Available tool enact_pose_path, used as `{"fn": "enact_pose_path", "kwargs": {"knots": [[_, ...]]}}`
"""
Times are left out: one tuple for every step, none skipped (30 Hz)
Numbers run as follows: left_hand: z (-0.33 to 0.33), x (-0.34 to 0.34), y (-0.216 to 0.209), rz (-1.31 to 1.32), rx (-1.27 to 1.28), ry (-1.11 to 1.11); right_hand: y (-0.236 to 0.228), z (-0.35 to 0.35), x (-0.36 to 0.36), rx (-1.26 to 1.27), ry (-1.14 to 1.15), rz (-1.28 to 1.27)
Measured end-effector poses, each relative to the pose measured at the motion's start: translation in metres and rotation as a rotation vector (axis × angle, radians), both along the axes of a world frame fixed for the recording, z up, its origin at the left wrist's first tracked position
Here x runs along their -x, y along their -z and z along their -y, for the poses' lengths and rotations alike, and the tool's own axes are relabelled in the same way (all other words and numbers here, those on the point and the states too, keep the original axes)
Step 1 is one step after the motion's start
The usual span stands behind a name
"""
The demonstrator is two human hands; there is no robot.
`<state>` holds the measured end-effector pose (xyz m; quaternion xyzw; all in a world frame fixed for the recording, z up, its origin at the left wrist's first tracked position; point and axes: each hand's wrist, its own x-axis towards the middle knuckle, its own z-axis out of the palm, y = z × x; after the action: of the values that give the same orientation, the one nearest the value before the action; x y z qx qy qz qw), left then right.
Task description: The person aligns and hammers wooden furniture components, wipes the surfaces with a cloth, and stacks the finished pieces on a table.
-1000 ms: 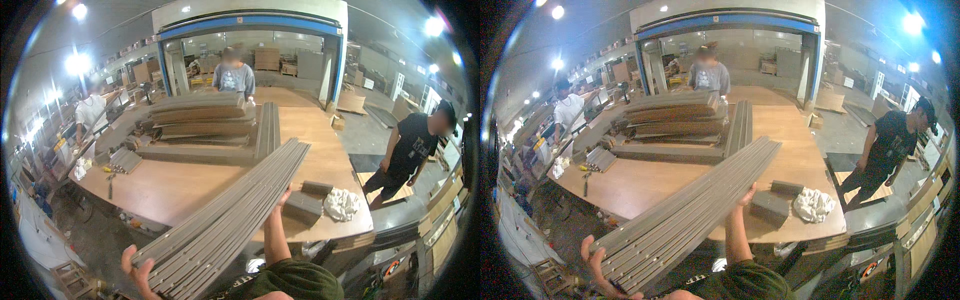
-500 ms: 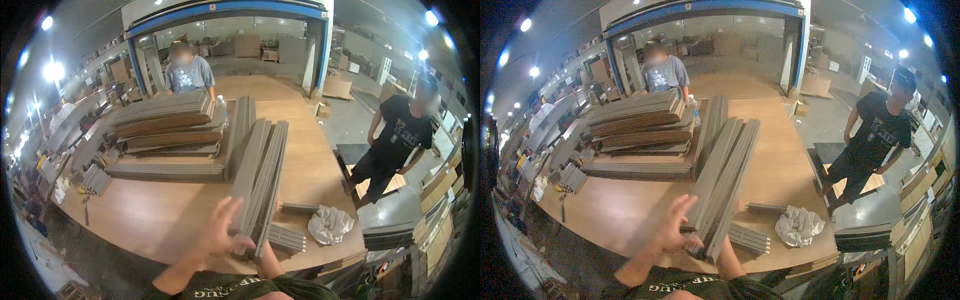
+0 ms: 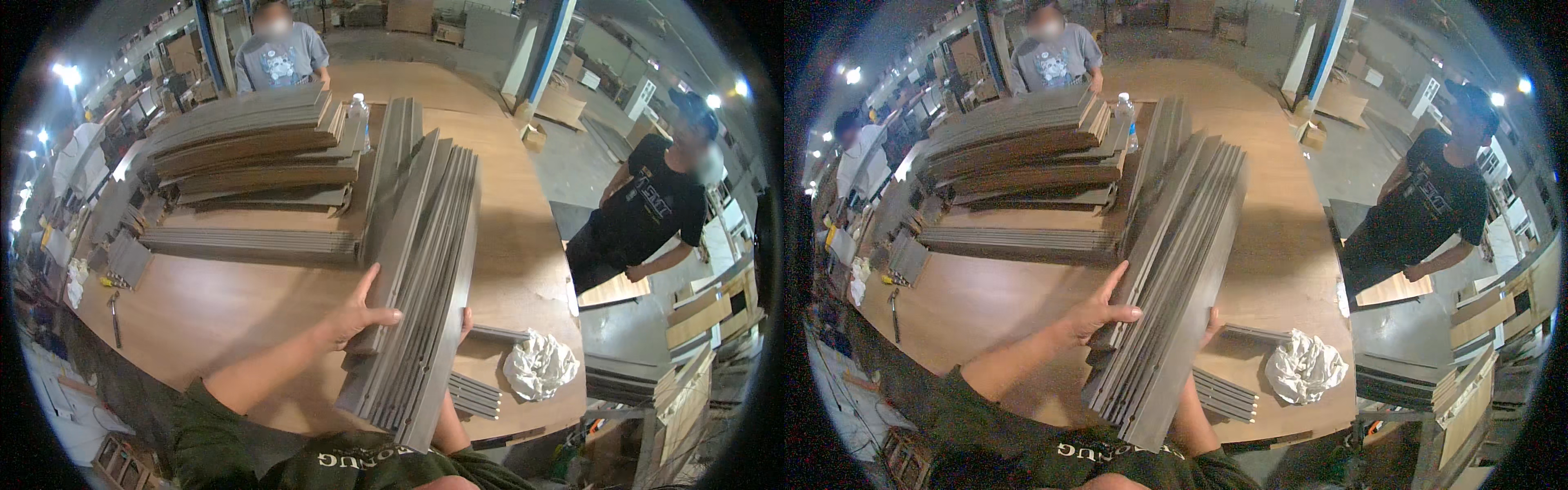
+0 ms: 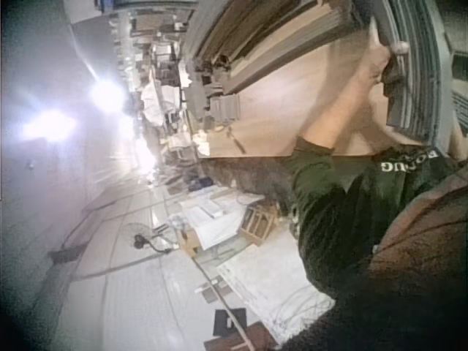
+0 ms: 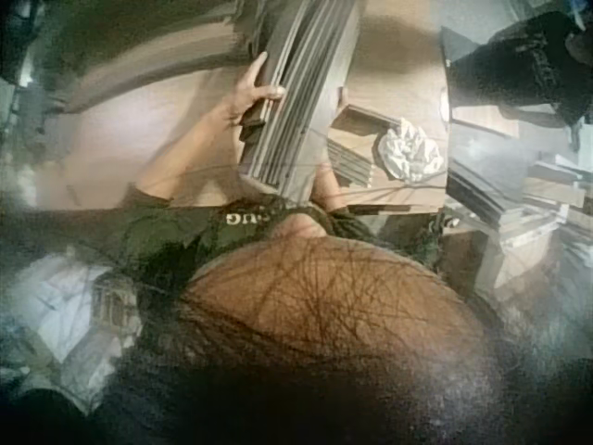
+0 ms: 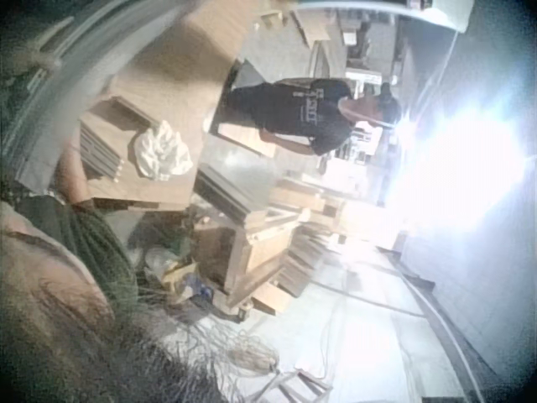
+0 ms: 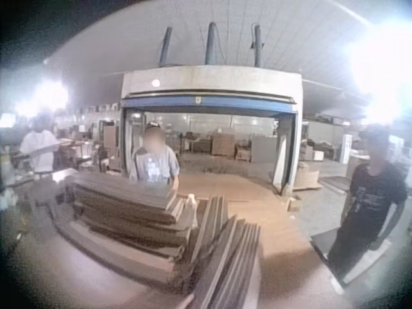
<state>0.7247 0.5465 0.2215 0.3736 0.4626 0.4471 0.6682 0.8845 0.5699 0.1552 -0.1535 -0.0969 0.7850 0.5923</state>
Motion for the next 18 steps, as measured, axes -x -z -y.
{"fn": "enact_pose_path", "kwargs": {"knots": [[0.001,-0.001,0.004,0.069,0.012,-0.017,0.000,-0.001,-0.002,0.005,0.003,0.008],[0.003,0.000,0.006,0.042,0.021,-0.020,-0.008,-0.002,0.002,-0.008,0.002,0.037],[0.007,0.000,0.007,0.014,0.031,-0.021,-0.006,-0.003,0.004,-0.003,0.004,0.091],[0.009,0.000,0.009,-0.013,0.041,-0.021,-0.003,-0.004,0.005,0.001,0.008,0.145],[0.007,0.000,0.011,-0.019,0.009,-0.005,-0.003,-0.005,0.005,0.000,0.016,0.198],[0.005,-0.001,0.015,-0.025,-0.023,0.011,-0.002,-0.007,0.005,-0.007,-0.013,0.138],[0.004,-0.001,0.018,-0.031,-0.054,0.027,0.003,-0.009,0.003,0.001,-0.014,0.146],[0.003,-0.001,0.022,-0.009,-0.084,0.043,0.008,-0.012,0.001,0.002,-0.015,0.151],[0.003,0.000,0.025,-0.036,-0.107,0.047,0.012,-0.014,-0.003,0.004,-0.016,0.155],[0.003,0.001,0.028,-0.064,-0.129,0.050,0.015,-0.015,-0.008,0.015,-0.031,0.182],[0.005,0.003,0.033,-0.097,-0.145,0.050,0.017,-0.014,-0.011,0.033,-0.049,0.204],[0.005,0.007,0.039,-0.098,-0.147,0.029,0.020,-0.013,-0.015,0.050,-0.066,0.226],[0.006,0.011,0.045,-0.100,-0.150,0.006,0.030,-0.013,-0.020,0.027,-0.069,0.223],[0.004,0.011,0.045,-0.100,-0.156,-0.005,0.040,-0.015,-0.027,0.002,-0.060,0.221],[0.004,0.011,0.043,-0.068,-0.151,-0.004,0.050,-0.017,-0.033,-0.023,-0.050,0.219],[0.007,0.012,0.035,-0.040,-0.141,-0.007,0.050,-0.016,-0.031,-0.005,-0.027,0.142],[0.008,0.013,0.030,-0.011,-0.132,-0.010,0.051,-0.015,-0.029,0.013,-0.003,0.066],[0.007,0.011,0.030,-0.003,-0.129,-0.010,0.051,-0.015,-0.028,0.029,0.022,-0.010]]}}
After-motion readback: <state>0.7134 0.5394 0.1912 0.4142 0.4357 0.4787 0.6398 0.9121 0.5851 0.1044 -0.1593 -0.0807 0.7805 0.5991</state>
